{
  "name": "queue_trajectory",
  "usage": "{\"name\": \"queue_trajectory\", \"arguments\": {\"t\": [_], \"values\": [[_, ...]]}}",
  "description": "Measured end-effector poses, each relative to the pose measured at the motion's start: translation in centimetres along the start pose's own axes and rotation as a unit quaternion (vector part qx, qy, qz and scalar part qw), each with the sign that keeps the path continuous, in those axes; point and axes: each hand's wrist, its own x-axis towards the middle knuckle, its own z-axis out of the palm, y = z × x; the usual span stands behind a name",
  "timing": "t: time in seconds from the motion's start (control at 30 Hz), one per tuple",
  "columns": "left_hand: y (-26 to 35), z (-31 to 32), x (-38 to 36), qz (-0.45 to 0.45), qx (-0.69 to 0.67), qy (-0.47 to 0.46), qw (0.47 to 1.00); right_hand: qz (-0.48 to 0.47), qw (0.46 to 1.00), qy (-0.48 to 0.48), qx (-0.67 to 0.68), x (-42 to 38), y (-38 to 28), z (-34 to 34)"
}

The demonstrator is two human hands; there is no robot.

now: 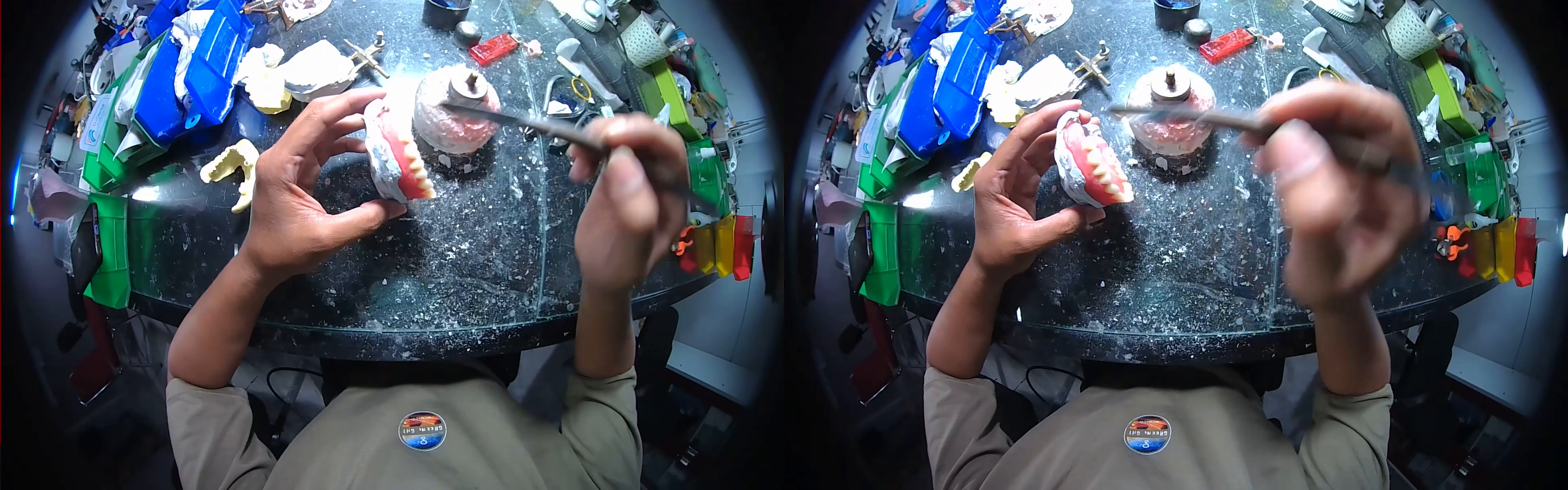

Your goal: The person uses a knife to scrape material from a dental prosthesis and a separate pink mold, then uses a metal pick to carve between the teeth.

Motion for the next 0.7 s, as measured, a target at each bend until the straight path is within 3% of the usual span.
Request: {"name": "queue_trajectory", "arguments": {"t": [0.07,0.2,0.37,0.7], "values": [[0.2,-0.1,0.1,-0.008,-0.014,-0.002,1.0,0.16,0.977,0.088,0.107,0.9,1.6,-1.2],[0.7,0.0,0.2,-0.049,-0.08,0.014,0.995,0.321,0.923,0.098,0.188,0.6,5.8,-3.6],[1.5,0.1,0.2,-0.117,-0.153,0.019,0.981,0.344,0.908,0.07,0.228,0.4,7.2,-3.8],[1.1,0.2,0.1,-0.117,-0.185,0.0,0.976,0.336,0.91,0.069,0.234,0.4,7.4,-3.7]]}}
